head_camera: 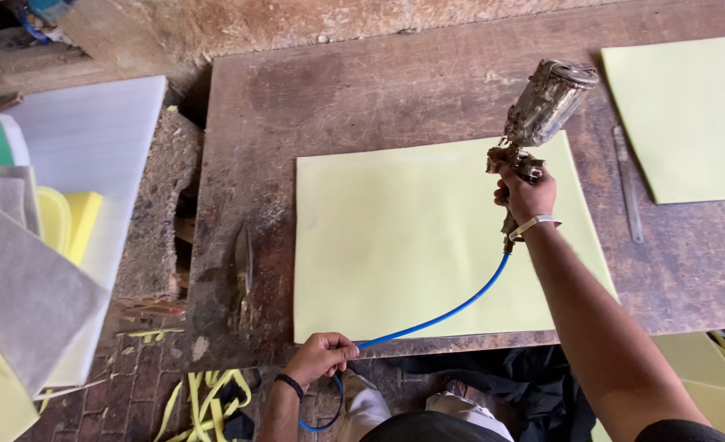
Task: The person cuts a large sheet of black fabric using shears, then sprays a yellow foam sheet with a spray gun. They repeat the cutting and spraying process on additional sheets, handling the materials on a wooden workbench.
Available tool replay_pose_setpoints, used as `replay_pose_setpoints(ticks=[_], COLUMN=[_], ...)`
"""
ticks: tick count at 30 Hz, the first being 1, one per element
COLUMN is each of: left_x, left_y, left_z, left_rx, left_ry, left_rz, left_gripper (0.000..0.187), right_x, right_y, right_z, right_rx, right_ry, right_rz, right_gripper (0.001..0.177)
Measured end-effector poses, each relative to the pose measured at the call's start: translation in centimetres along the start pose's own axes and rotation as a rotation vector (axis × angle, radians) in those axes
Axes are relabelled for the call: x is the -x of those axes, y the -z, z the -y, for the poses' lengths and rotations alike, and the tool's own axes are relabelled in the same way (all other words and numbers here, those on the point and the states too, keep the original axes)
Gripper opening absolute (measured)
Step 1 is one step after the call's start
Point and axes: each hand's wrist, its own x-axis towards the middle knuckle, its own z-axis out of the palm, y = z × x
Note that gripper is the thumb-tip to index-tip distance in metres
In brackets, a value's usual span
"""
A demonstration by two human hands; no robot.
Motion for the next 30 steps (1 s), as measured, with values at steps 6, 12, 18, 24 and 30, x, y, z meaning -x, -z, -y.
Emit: replay_pose_setpoints(ticks=[6, 12, 18, 24, 30], left_x=[-3.3, -4.3, -4.6, -3.1, -2.0], left_y=[-5.4, -7.9, -10.2, -12.2, -12.9], left_z=[-1.8, -1.0, -1.1, -1.4, -1.0], left_rx=[-0.163, -0.118, -0.087, -0.130, -0.215], left_ry=[0.165, 0.206, 0.184, 0.071, 0.000], left_rz=[0.125, 0.090, -0.080, -0.223, -0.140], left_gripper=[0.023, 0.038, 0.035, 0.026, 0.021], right_x=[-3.3, -5.2, -4.1, 2.7, 12.5], right_y=[8.8, 16.3, 20.7, 24.5, 28.3], right_z=[0.7, 1.2, 1.2, -1.5, -4.6], right_rx=[0.018, 0.045, 0.009, 0.007, 0.116], right_ry=[0.048, 0.078, 0.058, -0.007, -0.135], right_rz=[-0.098, -0.165, -0.171, -0.131, -0.195], right_gripper=[0.016, 0.019, 0.020, 0.019, 0.022])
